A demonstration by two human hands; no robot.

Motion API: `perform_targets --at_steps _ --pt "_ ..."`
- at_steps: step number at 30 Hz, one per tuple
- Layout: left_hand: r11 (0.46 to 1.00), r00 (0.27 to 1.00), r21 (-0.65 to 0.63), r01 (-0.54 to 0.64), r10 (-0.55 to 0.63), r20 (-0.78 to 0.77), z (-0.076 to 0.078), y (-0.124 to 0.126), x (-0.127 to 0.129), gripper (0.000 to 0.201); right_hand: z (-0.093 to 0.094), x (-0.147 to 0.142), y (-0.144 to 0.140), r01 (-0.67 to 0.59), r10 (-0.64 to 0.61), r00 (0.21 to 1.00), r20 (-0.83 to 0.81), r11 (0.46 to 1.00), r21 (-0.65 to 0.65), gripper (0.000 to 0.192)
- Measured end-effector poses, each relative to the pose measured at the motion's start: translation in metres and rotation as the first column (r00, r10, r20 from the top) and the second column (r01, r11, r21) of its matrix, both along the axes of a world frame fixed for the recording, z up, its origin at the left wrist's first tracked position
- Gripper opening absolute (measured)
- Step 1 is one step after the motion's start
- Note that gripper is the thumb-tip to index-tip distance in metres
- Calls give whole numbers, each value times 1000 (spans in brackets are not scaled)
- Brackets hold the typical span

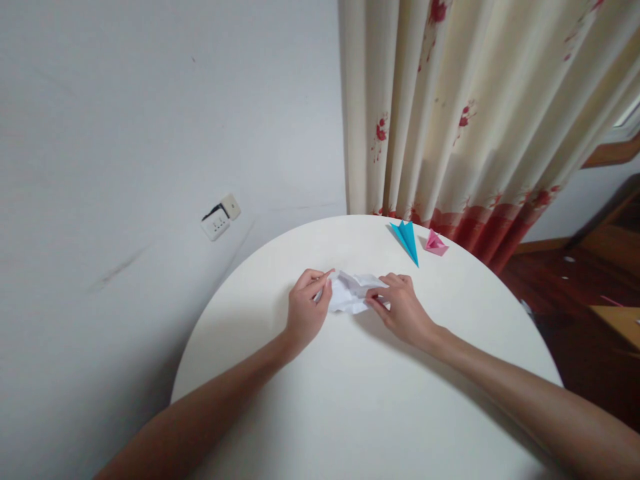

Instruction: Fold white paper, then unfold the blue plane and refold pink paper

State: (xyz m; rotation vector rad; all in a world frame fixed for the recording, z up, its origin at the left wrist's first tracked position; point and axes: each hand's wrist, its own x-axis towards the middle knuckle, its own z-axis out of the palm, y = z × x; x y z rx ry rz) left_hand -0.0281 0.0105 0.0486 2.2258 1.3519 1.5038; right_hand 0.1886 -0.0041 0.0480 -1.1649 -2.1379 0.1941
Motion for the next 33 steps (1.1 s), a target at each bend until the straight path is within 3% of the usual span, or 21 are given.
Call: perform_targets --at_steps 3,7,12,18,22,26,28,31,33 --pt "993 993 -119 -12 26 118 1 4 -3 24 2 1 -2 -17 5 997 81 988 151 14" --pt "946 938 -324 17 97 332 -9 14 -10 31 1 2 -5 -95 17 976 216 931 353 23" --pt "891 881 -452 53 172 441 -18 16 -13 32 2 1 -9 -130 9 959 282 901 414 27" --pt "950 975 -311 5 65 212 -9 6 -10 28 2 0 -2 -74 -2 966 257 956 285 19" --pt "984 992 -179 28 -6 125 -13 6 -8 30 -3 -1 1 -97 54 972 229 979 182 10" --pt "941 981 -317 119 -62 185 -20 8 -4 48 -3 -2 -1 -122 49 954 296 965 233 17" --pt "894 965 -415 169 -65 254 -21 10 -4 45 -1 -2 -3 -168 101 952 290 962 217 18" --pt "890 945 -422 174 -29 327 -20 14 -5 20 3 -2 -6 -261 257 959 122 965 15 15" --pt "915 939 -376 148 -10 345 -19 17 -8 16 1 -1 -3 -256 239 965 -109 949 -183 25"
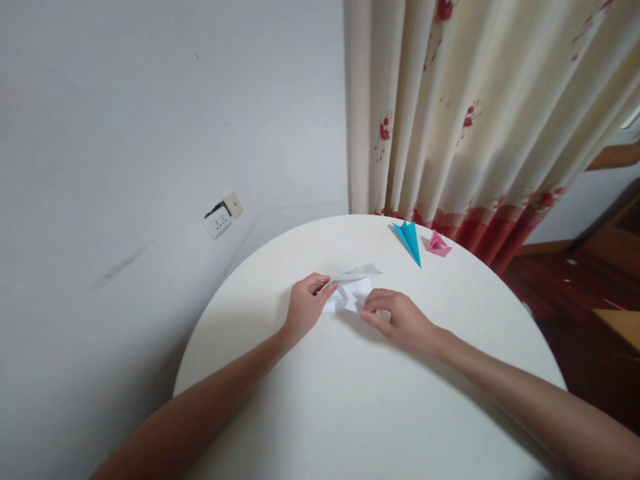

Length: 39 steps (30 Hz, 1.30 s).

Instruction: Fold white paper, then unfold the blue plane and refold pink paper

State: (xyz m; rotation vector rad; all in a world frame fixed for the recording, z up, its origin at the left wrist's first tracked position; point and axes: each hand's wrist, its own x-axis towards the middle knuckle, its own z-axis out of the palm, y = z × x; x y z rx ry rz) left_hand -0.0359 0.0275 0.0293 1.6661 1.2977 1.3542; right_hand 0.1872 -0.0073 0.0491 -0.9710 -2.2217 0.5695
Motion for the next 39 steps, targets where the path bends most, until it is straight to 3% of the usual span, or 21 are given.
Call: perform_targets --at_steps 2,4,5,6,8,10,12,17,19,22,25,30,33,36,39 --pt "998 1000 59 -27 28 -14 0 3 -2 14 -5 3 8 150 -190 965 -182 966 -213 34" --pt "990 997 133 -43 51 -55 0 5 -4 12 -11 6 18 318 -428 847 -316 883 -344 29" --pt "984 996 170 -44 56 -63 -1 5 -4 11 -14 7 22 337 -507 789 -347 829 -447 30" --pt "979 997 200 -38 51 -61 -2 6 -4 11 -16 8 24 281 -543 762 -353 768 -575 34" --pt "969 999 248 -12 23 -40 -3 5 -4 11 -18 8 25 55 -528 765 -368 623 -780 41" --pt "961 999 276 3 6 -31 -4 3 -3 12 -18 5 21 -158 -468 779 -418 498 -852 40" --pt "952 999 305 -3 19 -49 -3 0 -1 11 -18 1 16 -256 -435 767 -472 468 -846 31" --pt "935 998 354 -1 23 -60 4 -8 3 8 -22 -4 14 -268 -462 708 -534 524 -808 24" --pt "935 998 354 20 0 -58 6 -9 5 8 -24 -2 18 -158 -513 673 -533 603 -782 26" --pt "953 999 301 11 5 -50 5 -8 7 8 -26 3 28 111 -553 653 -518 746 -656 27" --pt "980 999 196 -4 13 -40 1 -7 7 12 -26 8 36 270 -539 685 -490 812 -517 28" --pt "990 995 137 -24 37 -97 -2 -7 5 15 -15 20 42 357 -494 747 -446 863 -357 26" --pt "994 989 90 -56 67 -128 -2 -6 5 20 -6 29 43 491 -520 782 -343 853 -174 20" --pt "1000 998 -24 -19 17 -66 -2 -4 7 30 -4 36 46 547 -540 802 -254 836 -47 24" --pt "990 999 -139 16 -9 52 -6 -2 8 39 -7 39 49 526 -524 819 -234 848 -59 24"
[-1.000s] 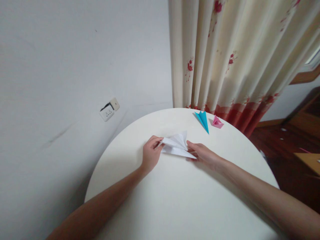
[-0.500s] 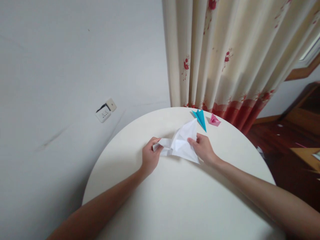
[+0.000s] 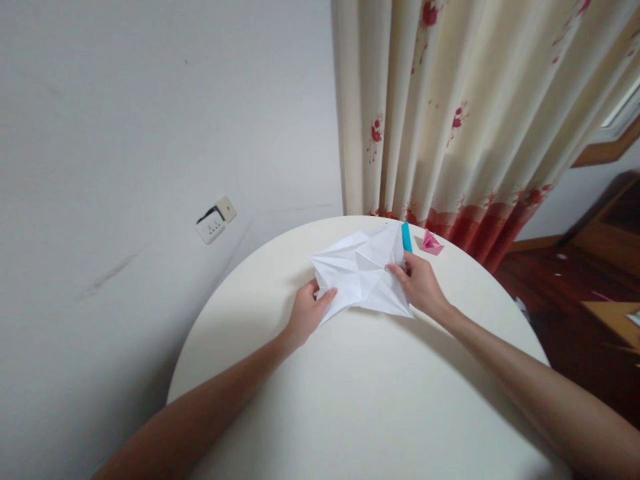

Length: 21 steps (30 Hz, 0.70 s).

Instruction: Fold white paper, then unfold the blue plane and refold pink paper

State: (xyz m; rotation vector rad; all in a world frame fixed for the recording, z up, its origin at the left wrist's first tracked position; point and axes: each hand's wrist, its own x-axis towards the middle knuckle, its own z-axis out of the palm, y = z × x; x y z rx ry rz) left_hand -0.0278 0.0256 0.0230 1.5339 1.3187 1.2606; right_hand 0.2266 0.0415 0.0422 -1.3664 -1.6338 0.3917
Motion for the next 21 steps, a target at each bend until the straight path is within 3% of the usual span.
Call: perform_targets --at_steps 7,13,16,19,21 --pt "956 968 -295 1 73 241 -9 6 -6 50 -6 -3 0 -136 135 991 -27 988 -76 22" --pt "921 861 -364 142 67 504 -5 8 -7 42 -16 -3 5 -170 138 945 -298 982 -85 29" --pt "961 903 -254 112 8 429 -3 11 -9 40 -16 -3 6 -94 78 945 -319 995 -35 33" --pt "999 985 22 46 -49 165 7 15 -17 40 -4 -3 0 -25 64 944 -323 992 124 31" --pt "974 997 212 78 -74 -26 20 18 -28 37 10 -1 -7 -57 144 946 -290 956 289 24"
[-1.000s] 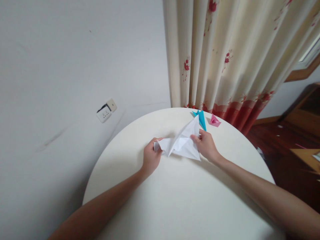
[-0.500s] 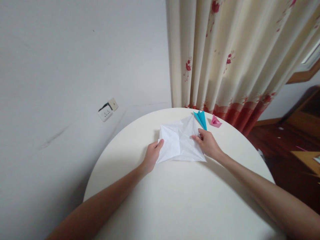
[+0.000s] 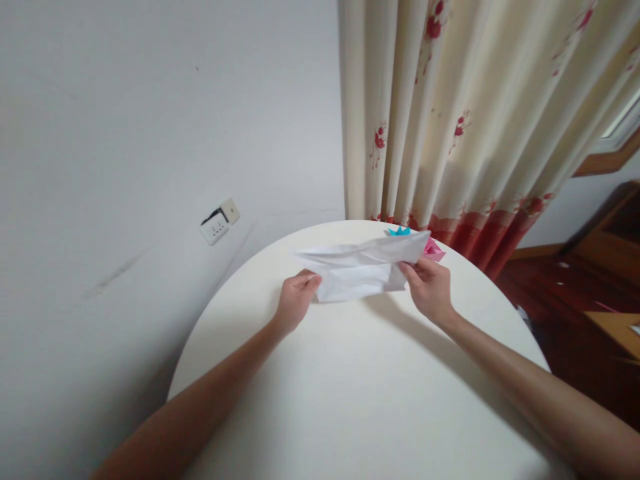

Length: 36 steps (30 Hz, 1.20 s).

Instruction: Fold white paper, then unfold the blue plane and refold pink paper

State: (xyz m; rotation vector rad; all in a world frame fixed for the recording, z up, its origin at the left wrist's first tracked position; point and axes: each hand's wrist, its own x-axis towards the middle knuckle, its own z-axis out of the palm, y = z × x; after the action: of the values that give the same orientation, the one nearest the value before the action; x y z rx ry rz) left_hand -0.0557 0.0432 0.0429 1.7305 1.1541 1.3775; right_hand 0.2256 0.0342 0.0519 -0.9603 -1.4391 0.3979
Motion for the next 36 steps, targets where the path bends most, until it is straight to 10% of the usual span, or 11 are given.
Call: perform_targets --at_steps 3,6,10,17,22,27,36 --pt "937 941 225 269 -205 -271 20 8 -24 26 16 8 -14 -331 292 931 218 927 175 18" --pt "815 729 137 563 -412 -546 31 22 -49 27 9 17 -25 -599 494 722 484 797 81 29" --pt "889 685 99 447 -269 -677 25 27 -44 40 -28 25 -34 -691 656 489 575 693 -203 35" --pt "885 400 25 465 -184 -898 -26 -33 49 52 -39 26 -40 -598 732 477 487 676 -431 48" --pt "905 307 44 423 -98 -947 -46 -40 63 57 -41 -16 -49 -74 296 748 594 927 -369 47" --pt "947 315 59 317 -46 -948 -51 -22 74 56 -68 -46 -34 168 219 557 801 915 -366 60" --pt "985 360 74 157 13 -933 -57 12 57 69 -72 -3 -6 344 94 428 899 903 -259 78"
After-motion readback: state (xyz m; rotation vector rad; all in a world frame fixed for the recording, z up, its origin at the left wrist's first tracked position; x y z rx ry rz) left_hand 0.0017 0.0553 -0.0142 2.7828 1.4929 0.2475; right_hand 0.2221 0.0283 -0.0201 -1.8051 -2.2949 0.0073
